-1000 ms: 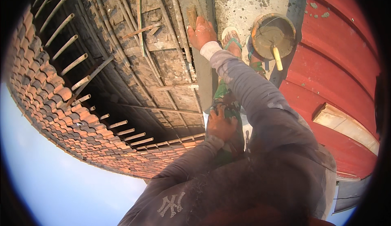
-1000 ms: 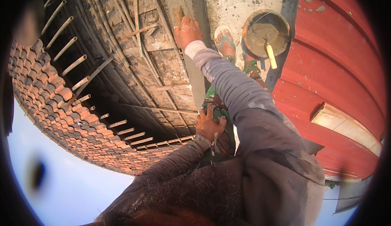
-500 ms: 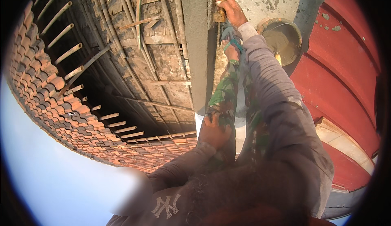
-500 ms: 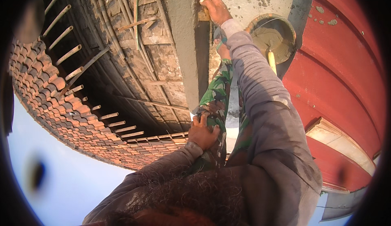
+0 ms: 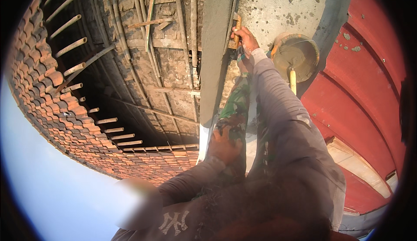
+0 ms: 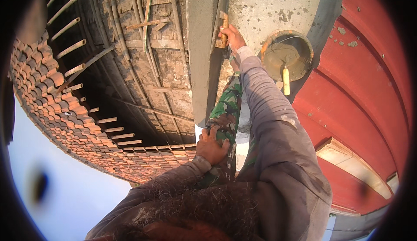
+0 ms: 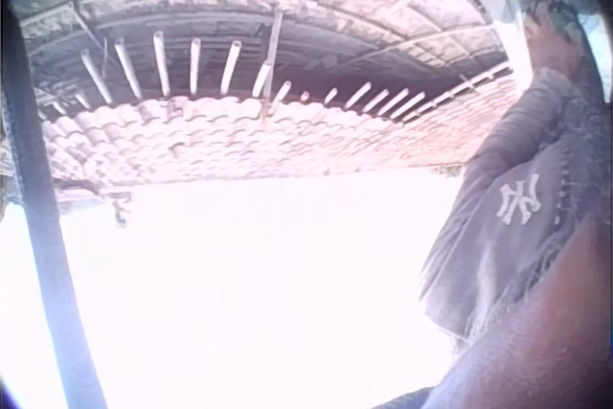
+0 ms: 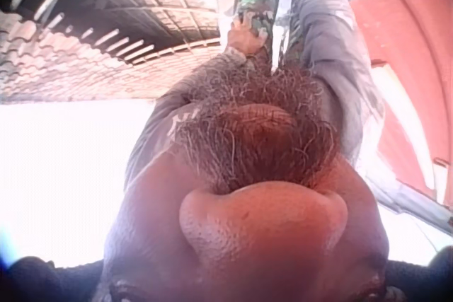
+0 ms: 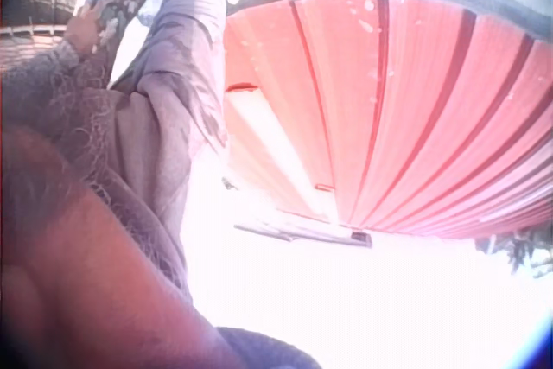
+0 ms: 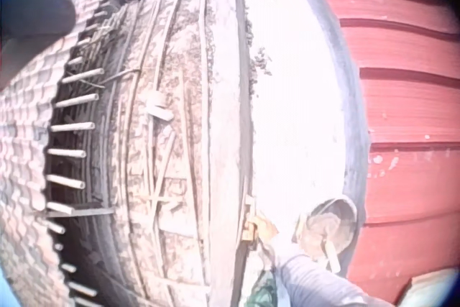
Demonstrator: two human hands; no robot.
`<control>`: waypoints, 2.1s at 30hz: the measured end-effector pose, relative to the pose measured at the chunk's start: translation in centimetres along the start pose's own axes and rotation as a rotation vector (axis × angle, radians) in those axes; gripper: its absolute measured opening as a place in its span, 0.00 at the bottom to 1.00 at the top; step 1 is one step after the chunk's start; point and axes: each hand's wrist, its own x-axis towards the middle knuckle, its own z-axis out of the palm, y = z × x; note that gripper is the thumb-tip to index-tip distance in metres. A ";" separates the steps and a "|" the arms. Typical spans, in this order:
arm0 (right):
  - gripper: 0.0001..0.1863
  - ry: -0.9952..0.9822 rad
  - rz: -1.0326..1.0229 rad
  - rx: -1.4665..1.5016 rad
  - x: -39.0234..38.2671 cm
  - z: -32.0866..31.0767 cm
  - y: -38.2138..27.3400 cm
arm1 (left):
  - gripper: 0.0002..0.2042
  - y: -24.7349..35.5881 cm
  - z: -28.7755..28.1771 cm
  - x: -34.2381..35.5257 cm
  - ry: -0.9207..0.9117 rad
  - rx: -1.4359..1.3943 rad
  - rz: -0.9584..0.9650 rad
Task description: The person applies cement mixture to a roof edge using a trowel, scooping the material from a small bucket and smoothing it along the structural beam.
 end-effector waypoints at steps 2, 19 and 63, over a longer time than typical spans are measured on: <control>0.14 0.006 -0.149 -0.072 3.6 -0.9 -5.5 | 0.35 0.3 -0.7 -0.1 0.014 0.039 0.092; 0.17 0.179 0.002 -0.251 -1.5 -1.4 3.1 | 0.33 -0.5 -0.6 0.2 0.081 -0.041 0.072; 0.15 0.235 -0.478 -0.152 0.4 -0.2 -9.4 | 0.34 -1.5 -1.9 0.9 -0.004 0.014 0.074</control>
